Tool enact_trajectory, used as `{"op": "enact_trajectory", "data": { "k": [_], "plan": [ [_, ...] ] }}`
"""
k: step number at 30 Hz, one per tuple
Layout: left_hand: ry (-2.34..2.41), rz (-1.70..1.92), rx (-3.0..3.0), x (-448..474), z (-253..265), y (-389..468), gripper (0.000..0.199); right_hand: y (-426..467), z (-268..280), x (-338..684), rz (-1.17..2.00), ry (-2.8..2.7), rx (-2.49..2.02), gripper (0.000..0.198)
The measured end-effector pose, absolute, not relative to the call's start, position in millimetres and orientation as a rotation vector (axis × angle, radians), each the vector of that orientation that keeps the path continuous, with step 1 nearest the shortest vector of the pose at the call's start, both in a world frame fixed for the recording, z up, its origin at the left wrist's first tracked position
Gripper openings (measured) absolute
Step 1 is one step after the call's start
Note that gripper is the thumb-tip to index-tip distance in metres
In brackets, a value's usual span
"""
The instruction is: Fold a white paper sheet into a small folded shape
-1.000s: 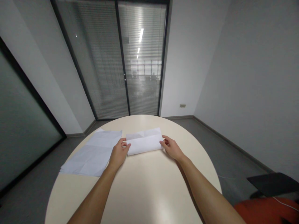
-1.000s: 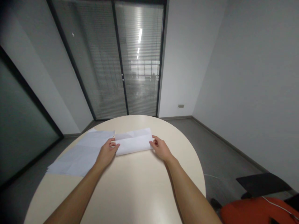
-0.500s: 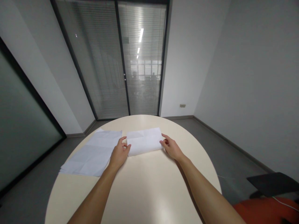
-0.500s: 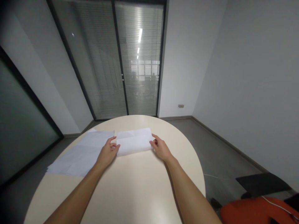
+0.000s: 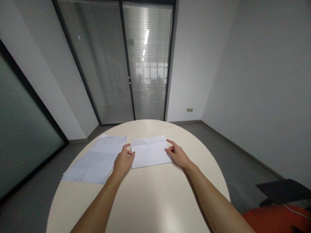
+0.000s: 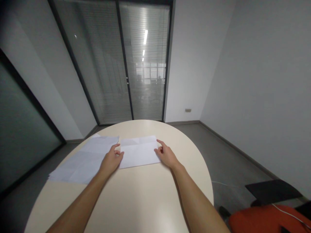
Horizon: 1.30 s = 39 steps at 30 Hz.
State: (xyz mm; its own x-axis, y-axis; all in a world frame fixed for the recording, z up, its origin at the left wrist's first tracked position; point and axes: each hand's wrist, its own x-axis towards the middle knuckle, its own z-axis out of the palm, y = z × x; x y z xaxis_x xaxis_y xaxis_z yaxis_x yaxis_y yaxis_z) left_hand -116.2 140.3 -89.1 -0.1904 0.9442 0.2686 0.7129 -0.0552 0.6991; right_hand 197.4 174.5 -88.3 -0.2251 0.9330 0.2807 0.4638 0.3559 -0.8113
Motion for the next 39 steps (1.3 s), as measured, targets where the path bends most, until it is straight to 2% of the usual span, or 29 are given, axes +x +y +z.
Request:
{"op": "enact_trajectory", "data": {
  "k": [9,15,19,24,29,32,39],
  "plan": [
    [2.119,1.056,1.758,-116,-84,137,0.04,174,-89,198,0.791,-1.878,-1.197,0.058],
    [1.825,1.16,2.151,-99,-93,134,0.036,174,-90,198,0.798,-1.894,-1.194,0.057],
    [1.639,0.901,2.379,-82,-102,126,0.049,174,-89,198,0.832,-1.898,-1.211,0.059],
    [1.628,0.594,2.422,-75,-104,117,0.065,177,-92,198,0.812,-1.916,-1.273,0.057],
    [1.63,0.487,2.407,-74,-104,113,0.071,174,-84,193,0.446,-1.924,-1.375,0.045],
    [1.608,0.441,2.425,-69,-100,111,0.076,160,-72,179,0.309,-2.054,-1.26,0.038],
    [1.572,0.356,2.464,-58,-93,108,0.082,142,-82,147,0.368,-2.467,-0.966,0.053]
  ]
}}
